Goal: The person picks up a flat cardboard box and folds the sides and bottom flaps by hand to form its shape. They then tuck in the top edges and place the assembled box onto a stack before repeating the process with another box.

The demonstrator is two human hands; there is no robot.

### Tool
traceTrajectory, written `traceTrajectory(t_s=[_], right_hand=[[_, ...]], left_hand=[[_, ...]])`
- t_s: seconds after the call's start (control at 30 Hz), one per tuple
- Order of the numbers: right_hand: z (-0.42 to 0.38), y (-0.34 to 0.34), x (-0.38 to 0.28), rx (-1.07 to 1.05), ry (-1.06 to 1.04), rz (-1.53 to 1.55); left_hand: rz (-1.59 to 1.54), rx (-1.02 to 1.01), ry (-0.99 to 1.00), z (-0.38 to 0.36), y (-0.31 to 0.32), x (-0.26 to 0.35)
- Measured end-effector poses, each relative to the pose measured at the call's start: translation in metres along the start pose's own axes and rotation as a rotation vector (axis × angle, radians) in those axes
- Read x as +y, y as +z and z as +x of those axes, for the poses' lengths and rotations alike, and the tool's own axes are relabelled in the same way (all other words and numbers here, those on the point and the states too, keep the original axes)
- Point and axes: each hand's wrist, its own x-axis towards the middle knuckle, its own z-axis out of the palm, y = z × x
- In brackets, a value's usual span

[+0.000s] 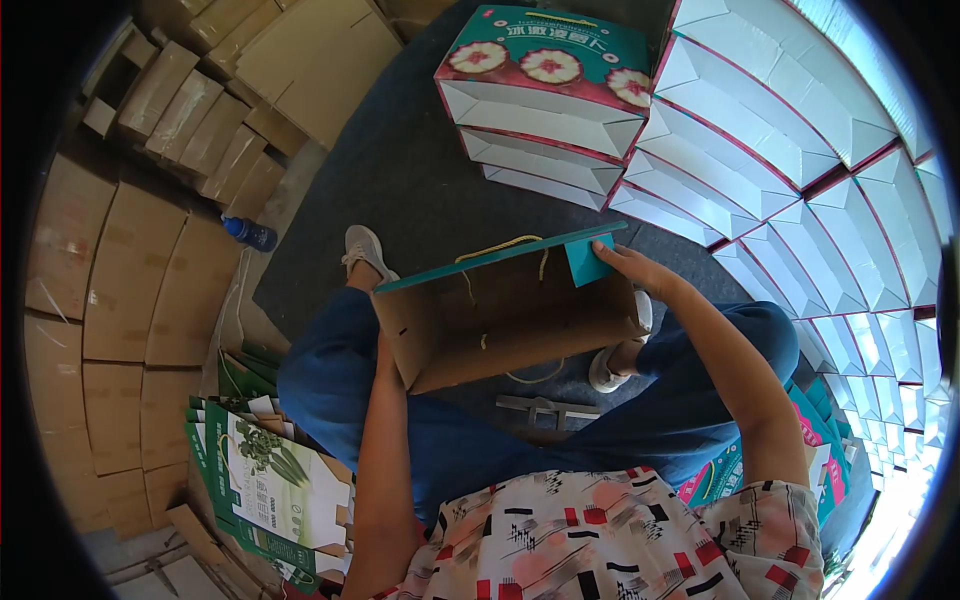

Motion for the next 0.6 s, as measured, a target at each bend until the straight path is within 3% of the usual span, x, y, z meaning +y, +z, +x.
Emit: traceTrajectory(t_s=[0.2,0.43,0.53,0.6], right_hand=[[0.019,-0.015,0.028,0.039,0.141,-0.13],[0.047,-0.021,0.041,0.041,0.131,-0.252],[0.062,-0.016,0.055,0.231,0.084,-0.365],[0.051,-0.002,0.044,0.59,-0.12,-0.416]], left_hand=[[0.0,0.091,-0.105,-0.003,0.064,0.025],[0.103,0.114,-0.078,-0.002,0.067,0.034],[0.056,0.109,-0.011,0.002,0.071,0.036],[0.048,0.027,0.073,0.007,0.067,0.035]])
